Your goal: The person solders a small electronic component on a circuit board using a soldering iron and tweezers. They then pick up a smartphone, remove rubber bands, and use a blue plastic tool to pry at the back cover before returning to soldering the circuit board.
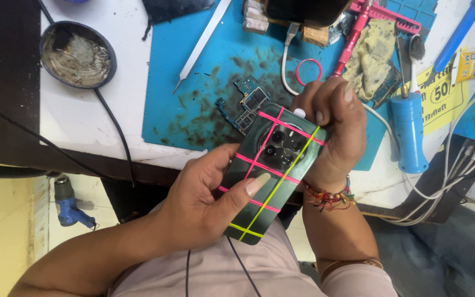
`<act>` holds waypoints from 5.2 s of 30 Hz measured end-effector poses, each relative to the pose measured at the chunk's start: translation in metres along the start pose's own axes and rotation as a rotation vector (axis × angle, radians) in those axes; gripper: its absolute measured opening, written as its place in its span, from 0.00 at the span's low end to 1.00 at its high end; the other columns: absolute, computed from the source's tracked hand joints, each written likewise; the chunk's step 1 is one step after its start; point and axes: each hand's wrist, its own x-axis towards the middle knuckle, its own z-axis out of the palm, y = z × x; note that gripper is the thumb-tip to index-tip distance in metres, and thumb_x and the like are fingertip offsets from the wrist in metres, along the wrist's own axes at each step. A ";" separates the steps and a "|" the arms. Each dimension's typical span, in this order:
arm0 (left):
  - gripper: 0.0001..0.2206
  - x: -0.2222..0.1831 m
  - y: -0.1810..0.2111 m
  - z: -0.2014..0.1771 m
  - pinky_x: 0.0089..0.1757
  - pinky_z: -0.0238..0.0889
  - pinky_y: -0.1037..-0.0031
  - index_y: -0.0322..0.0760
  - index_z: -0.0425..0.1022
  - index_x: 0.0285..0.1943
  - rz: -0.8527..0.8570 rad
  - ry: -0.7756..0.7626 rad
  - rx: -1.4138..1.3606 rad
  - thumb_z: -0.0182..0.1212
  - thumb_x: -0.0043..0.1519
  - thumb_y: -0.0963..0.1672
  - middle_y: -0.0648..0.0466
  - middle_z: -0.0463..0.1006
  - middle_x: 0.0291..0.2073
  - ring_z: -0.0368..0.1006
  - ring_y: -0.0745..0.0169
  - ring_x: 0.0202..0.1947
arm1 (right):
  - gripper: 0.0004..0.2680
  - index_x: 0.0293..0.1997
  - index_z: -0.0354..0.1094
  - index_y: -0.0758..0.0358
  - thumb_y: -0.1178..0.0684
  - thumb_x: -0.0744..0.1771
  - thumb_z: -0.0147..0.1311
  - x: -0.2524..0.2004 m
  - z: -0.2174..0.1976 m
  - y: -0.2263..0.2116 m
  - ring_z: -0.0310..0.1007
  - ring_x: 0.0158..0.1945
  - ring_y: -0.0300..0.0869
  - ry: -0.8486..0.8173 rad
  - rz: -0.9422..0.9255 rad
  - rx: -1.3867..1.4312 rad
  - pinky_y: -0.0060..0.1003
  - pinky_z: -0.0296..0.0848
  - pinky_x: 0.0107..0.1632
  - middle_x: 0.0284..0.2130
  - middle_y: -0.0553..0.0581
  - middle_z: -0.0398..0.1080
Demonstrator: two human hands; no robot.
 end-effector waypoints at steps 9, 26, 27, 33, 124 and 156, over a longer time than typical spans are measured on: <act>0.15 0.011 0.002 -0.003 0.49 0.73 0.77 0.29 0.70 0.62 0.000 -0.010 0.030 0.60 0.67 0.40 0.52 0.82 0.48 0.77 0.72 0.47 | 0.18 0.33 0.55 0.64 0.43 0.77 0.43 0.003 0.003 -0.002 0.52 0.31 0.36 0.005 -0.095 -0.224 0.32 0.54 0.38 0.28 0.55 0.59; 0.11 0.073 -0.001 0.019 0.43 0.73 0.69 0.32 0.72 0.54 0.679 0.415 0.483 0.63 0.69 0.44 0.48 0.85 0.41 0.82 0.61 0.42 | 0.13 0.60 0.68 0.66 0.51 0.71 0.50 -0.029 0.015 -0.018 0.66 0.37 0.29 0.224 -0.017 -0.146 0.24 0.63 0.38 0.43 0.49 0.74; 0.12 0.072 -0.001 0.018 0.44 0.74 0.69 0.32 0.71 0.55 0.724 0.432 0.520 0.62 0.69 0.45 0.48 0.84 0.42 0.82 0.59 0.43 | 0.13 0.61 0.67 0.67 0.53 0.71 0.51 -0.036 0.017 -0.017 0.65 0.37 0.30 0.193 -0.031 -0.209 0.25 0.63 0.38 0.44 0.50 0.74; 0.12 0.073 -0.015 0.023 0.43 0.75 0.68 0.33 0.71 0.57 0.723 0.390 0.501 0.59 0.70 0.46 0.49 0.84 0.42 0.83 0.59 0.43 | 0.10 0.60 0.65 0.68 0.62 0.71 0.54 -0.034 -0.015 0.000 0.73 0.49 0.34 0.066 -0.193 -0.278 0.28 0.71 0.56 0.48 0.53 0.75; 0.38 0.020 -0.013 0.004 0.46 0.70 0.70 0.33 0.69 0.65 -0.091 -0.309 -0.185 0.31 0.67 0.64 0.50 0.76 0.45 0.74 0.62 0.43 | 0.06 0.47 0.71 0.67 0.66 0.68 0.64 -0.066 0.008 -0.061 0.78 0.44 0.45 -0.011 -0.595 -1.044 0.32 0.74 0.49 0.43 0.61 0.76; 0.45 -0.020 0.006 -0.040 0.47 0.73 0.61 0.16 0.64 0.69 -0.070 -0.190 -0.562 0.40 0.66 0.64 0.38 0.77 0.47 0.78 0.49 0.44 | 0.08 0.57 0.69 0.71 0.56 0.75 0.58 -0.003 -0.169 -0.086 0.75 0.43 0.40 0.358 -0.483 0.087 0.26 0.69 0.44 0.49 0.63 0.75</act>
